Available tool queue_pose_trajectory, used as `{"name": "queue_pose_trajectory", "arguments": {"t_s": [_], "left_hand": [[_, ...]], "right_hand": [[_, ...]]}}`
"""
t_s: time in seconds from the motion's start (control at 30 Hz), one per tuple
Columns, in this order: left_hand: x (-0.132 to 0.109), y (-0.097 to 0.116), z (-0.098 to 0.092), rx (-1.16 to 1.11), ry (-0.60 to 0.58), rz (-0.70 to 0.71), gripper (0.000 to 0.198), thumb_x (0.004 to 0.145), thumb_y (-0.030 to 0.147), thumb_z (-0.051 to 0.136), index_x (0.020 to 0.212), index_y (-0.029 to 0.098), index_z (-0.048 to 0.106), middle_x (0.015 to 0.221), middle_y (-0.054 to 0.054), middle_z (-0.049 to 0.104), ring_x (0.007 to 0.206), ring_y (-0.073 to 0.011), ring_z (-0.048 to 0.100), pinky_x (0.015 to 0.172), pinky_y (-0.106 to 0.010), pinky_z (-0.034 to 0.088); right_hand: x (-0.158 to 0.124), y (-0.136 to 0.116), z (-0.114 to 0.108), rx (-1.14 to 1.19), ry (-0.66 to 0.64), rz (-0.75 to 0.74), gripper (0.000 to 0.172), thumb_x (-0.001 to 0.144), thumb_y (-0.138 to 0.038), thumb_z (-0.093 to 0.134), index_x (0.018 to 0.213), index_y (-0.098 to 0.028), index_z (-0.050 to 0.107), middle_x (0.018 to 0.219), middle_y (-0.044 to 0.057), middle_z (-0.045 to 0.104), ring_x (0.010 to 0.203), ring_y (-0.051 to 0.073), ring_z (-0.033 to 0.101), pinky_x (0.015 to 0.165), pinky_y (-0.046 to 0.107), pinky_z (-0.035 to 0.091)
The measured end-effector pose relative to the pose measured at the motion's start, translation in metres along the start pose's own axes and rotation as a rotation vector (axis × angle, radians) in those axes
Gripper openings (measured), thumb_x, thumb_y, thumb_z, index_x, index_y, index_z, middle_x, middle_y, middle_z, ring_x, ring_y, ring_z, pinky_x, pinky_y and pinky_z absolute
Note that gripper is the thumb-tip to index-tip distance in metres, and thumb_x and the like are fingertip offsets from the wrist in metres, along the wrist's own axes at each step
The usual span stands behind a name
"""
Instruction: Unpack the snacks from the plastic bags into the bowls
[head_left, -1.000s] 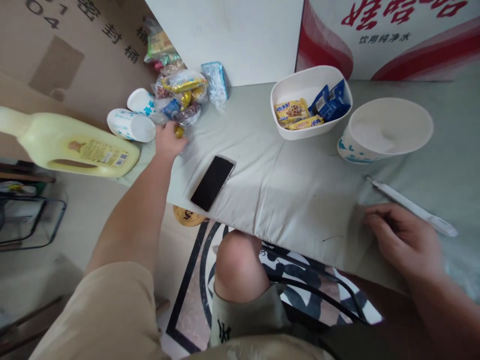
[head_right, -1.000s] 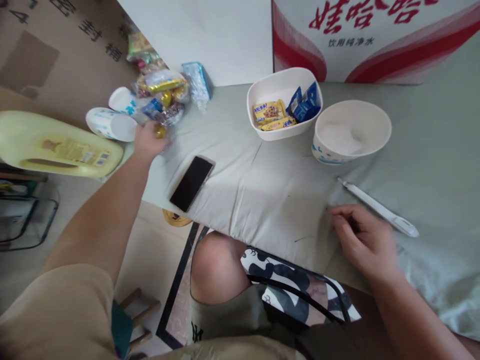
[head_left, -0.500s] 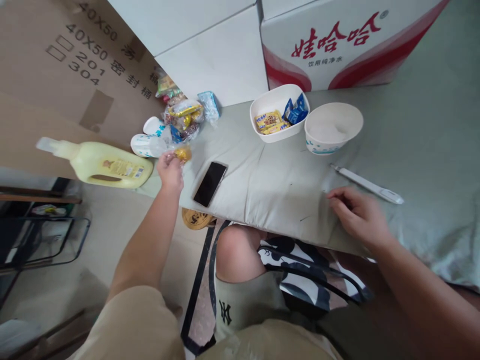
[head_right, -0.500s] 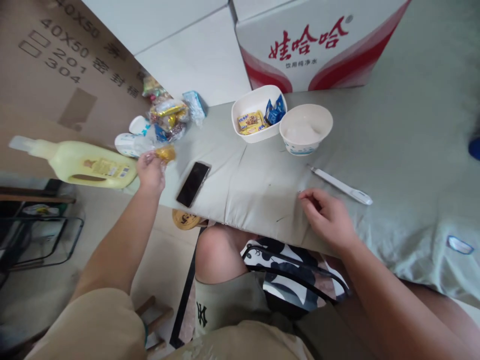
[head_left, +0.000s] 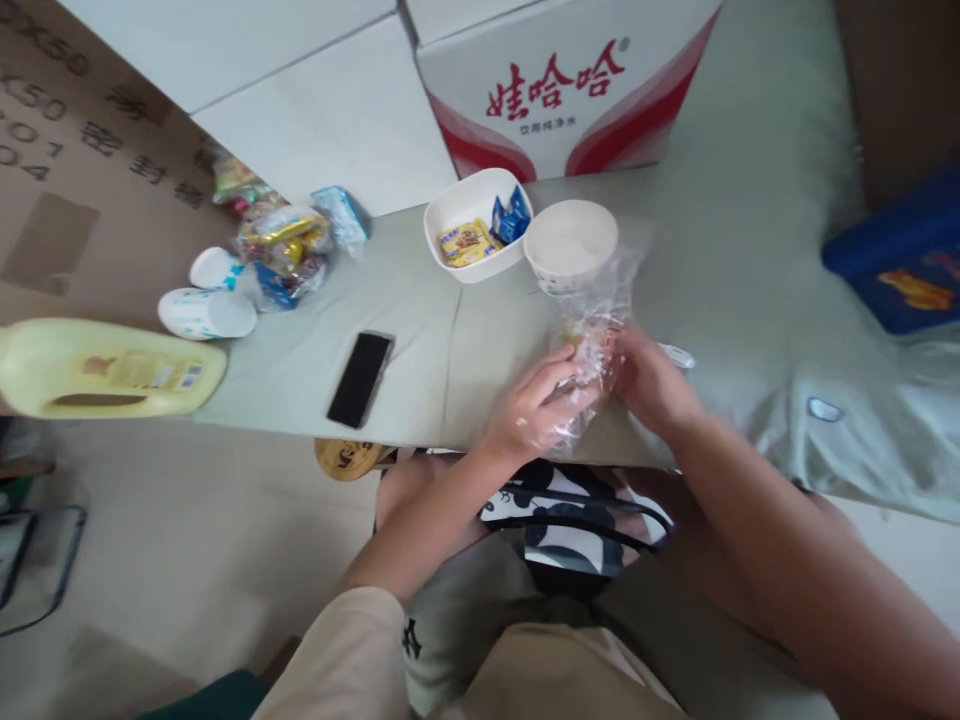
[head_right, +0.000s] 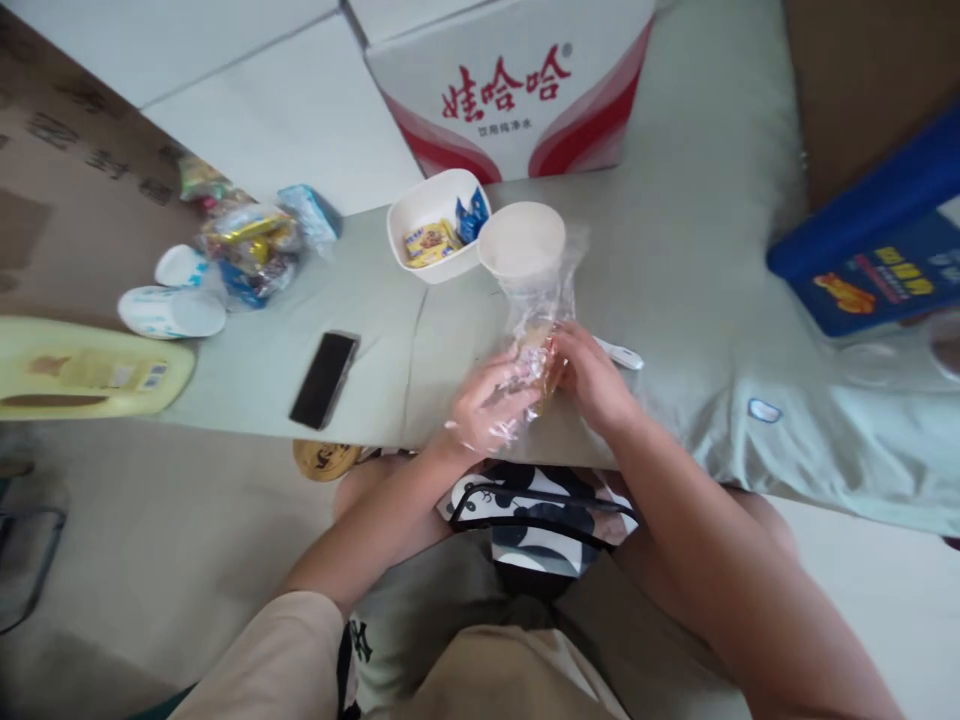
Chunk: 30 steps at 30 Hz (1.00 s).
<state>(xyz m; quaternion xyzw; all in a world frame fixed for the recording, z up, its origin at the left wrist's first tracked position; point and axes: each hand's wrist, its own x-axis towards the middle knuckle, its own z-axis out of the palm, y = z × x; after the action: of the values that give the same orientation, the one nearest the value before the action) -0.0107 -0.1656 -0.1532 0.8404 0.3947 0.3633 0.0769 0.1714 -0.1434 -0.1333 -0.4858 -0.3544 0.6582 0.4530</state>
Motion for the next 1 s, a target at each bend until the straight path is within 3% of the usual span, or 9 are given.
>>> {"name": "queue_pose_trajectory", "arguments": {"t_s": [0.1, 0.23, 0.3, 0.4, 0.47, 0.53, 0.7, 0.83, 1.0], "left_hand": [[0.008, 0.019, 0.013, -0.111, 0.036, 0.202, 0.020, 0.099, 0.021, 0.057, 0.103, 0.026, 0.076, 0.120, -0.010, 0.075, 0.133, -0.0284, 0.066, 0.103, -0.047, 0.064], [0.021, 0.016, 0.001, -0.270, -0.063, 0.248, 0.023, 0.096, 0.026, 0.059, 0.115, 0.027, 0.071, 0.134, -0.012, 0.068, 0.139, -0.0316, 0.060, 0.111, -0.055, 0.058], [0.021, 0.006, -0.003, -0.472, -0.023, 0.112, 0.029, 0.096, 0.037, 0.058, 0.124, 0.032, 0.067, 0.142, -0.011, 0.063, 0.142, -0.0325, 0.056, 0.116, -0.059, 0.052], [0.018, -0.013, -0.004, -0.857, 0.182, -0.347, 0.030, 0.095, 0.045, 0.063, 0.124, 0.037, 0.063, 0.141, -0.007, 0.061, 0.138, -0.0279, 0.058, 0.110, -0.051, 0.055], [0.017, -0.020, -0.001, -1.100, 0.136, -0.651, 0.031, 0.091, 0.047, 0.070, 0.119, 0.035, 0.064, 0.139, -0.006, 0.063, 0.135, -0.0260, 0.061, 0.105, -0.045, 0.058], [0.021, -0.018, 0.001, -1.274, 0.004, -0.821, 0.045, 0.085, 0.053, 0.077, 0.122, 0.031, 0.064, 0.145, -0.007, 0.061, 0.137, -0.0286, 0.060, 0.106, -0.044, 0.056], [0.030, 0.002, 0.008, -1.472, -0.197, -0.853, 0.088, 0.069, 0.066, 0.088, 0.142, 0.029, 0.055, 0.152, -0.012, 0.058, 0.140, -0.0353, 0.057, 0.115, -0.047, 0.048], [0.029, 0.006, 0.008, -1.470, -0.258, -0.807, 0.091, 0.075, 0.060, 0.087, 0.151, 0.029, 0.048, 0.157, -0.013, 0.055, 0.147, -0.0359, 0.051, 0.120, -0.048, 0.042], [0.026, -0.003, 0.006, -1.410, -0.223, -0.844, 0.089, 0.074, 0.049, 0.090, 0.150, 0.026, 0.049, 0.154, -0.014, 0.059, 0.145, -0.0354, 0.054, 0.122, -0.051, 0.040]], "right_hand": [[0.000, -0.004, -0.002, 0.004, 0.020, -0.006, 0.036, 0.076, -0.048, 0.069, 0.100, -0.025, 0.054, 0.090, 0.000, 0.065, 0.084, 0.018, 0.065, 0.072, 0.031, 0.055], [0.000, -0.006, -0.008, 0.053, 0.108, -0.026, 0.036, 0.077, -0.046, 0.071, 0.102, -0.026, 0.053, 0.086, -0.002, 0.064, 0.078, 0.016, 0.064, 0.070, 0.030, 0.055], [0.001, -0.007, -0.012, 0.109, 0.135, -0.026, 0.036, 0.077, -0.045, 0.070, 0.103, -0.025, 0.054, 0.088, 0.000, 0.066, 0.080, 0.018, 0.066, 0.072, 0.032, 0.056], [0.000, -0.008, -0.013, 0.189, 0.136, 0.019, 0.037, 0.076, -0.046, 0.072, 0.101, -0.025, 0.054, 0.086, 0.000, 0.067, 0.077, 0.019, 0.068, 0.072, 0.034, 0.057], [-0.003, -0.009, -0.010, 0.219, 0.128, 0.044, 0.040, 0.075, -0.049, 0.075, 0.102, -0.025, 0.056, 0.084, 0.001, 0.068, 0.075, 0.021, 0.068, 0.070, 0.036, 0.057], [-0.006, -0.009, -0.003, 0.225, 0.114, 0.058, 0.044, 0.074, -0.054, 0.077, 0.102, -0.026, 0.058, 0.085, 0.001, 0.069, 0.076, 0.022, 0.068, 0.069, 0.037, 0.058], [-0.005, -0.003, 0.017, 0.233, 0.148, 0.031, 0.047, 0.070, -0.056, 0.084, 0.099, -0.027, 0.061, 0.089, 0.000, 0.069, 0.080, 0.021, 0.068, 0.074, 0.037, 0.058], [0.004, 0.005, 0.022, 0.155, 0.146, -0.024, 0.046, 0.073, -0.058, 0.082, 0.102, -0.028, 0.062, 0.092, 0.000, 0.069, 0.081, 0.021, 0.067, 0.077, 0.039, 0.059], [0.006, 0.013, 0.020, -0.185, 0.175, -0.261, 0.046, 0.083, -0.056, 0.077, 0.111, -0.025, 0.058, 0.100, 0.003, 0.068, 0.093, 0.022, 0.067, 0.091, 0.044, 0.058]]}}
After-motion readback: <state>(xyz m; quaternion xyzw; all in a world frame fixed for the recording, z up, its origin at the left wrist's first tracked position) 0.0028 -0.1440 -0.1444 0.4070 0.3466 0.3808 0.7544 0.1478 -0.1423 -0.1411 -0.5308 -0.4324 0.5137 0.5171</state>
